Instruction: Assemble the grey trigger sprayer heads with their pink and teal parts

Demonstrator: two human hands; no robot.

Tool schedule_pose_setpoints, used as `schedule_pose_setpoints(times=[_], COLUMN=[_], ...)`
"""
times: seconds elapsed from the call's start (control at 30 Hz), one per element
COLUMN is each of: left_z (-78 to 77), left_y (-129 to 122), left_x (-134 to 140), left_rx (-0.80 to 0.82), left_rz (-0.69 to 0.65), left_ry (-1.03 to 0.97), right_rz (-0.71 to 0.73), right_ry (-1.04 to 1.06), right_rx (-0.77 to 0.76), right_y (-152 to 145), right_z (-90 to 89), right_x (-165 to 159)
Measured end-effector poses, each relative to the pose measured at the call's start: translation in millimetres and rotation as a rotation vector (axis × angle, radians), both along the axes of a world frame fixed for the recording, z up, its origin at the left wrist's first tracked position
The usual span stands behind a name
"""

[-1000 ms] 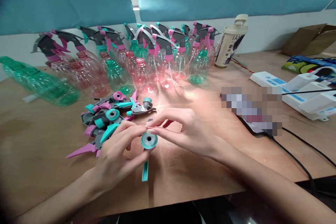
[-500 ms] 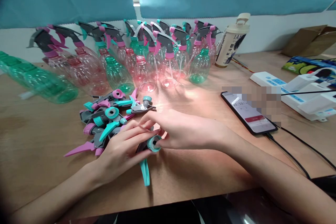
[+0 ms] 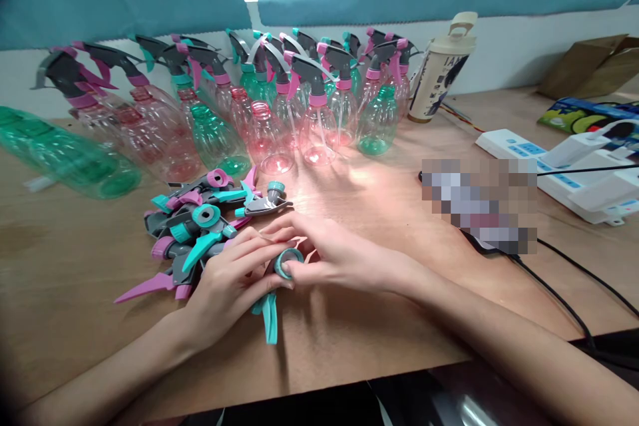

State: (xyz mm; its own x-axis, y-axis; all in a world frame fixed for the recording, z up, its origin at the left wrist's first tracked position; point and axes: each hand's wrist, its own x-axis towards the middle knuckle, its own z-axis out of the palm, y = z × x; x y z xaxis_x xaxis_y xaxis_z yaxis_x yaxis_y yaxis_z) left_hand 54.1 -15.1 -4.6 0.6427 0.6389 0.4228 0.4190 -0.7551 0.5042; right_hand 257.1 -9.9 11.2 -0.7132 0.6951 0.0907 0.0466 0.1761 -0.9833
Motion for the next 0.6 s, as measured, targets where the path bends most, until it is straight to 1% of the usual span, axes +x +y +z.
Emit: schedule_pose_setpoints(times=[0.1, 0.2, 0.33, 0.5, 0.6], left_z=[0.0, -0.4, 0.5, 0.1, -1.4], left_y=[0, 0, 0, -1, 0], left_x=[1, 1, 2, 2, 1], left_rx=[-0.027, -0.053, -0.075, -0.116, -0.136], left_rz=[-0.039, -0.062, -0.087, -0.13, -0.113], left_ry=[0.021, 0.035, 0.032, -0.006, -0.028], right_rz=[0.09, 0.12, 0.152, 0.159, 0.12], right_ry=[0.005, -0.026, -0.012, -0.041, -0.013], right_rx=[-0.103, -0.115, -0.136, -0.104, -0.066], right_y=[2, 4, 6, 7, 7], right_z=[1.8, 1.8, 1.2, 2.2, -3.7], right_x=[6, 10, 11, 13, 13])
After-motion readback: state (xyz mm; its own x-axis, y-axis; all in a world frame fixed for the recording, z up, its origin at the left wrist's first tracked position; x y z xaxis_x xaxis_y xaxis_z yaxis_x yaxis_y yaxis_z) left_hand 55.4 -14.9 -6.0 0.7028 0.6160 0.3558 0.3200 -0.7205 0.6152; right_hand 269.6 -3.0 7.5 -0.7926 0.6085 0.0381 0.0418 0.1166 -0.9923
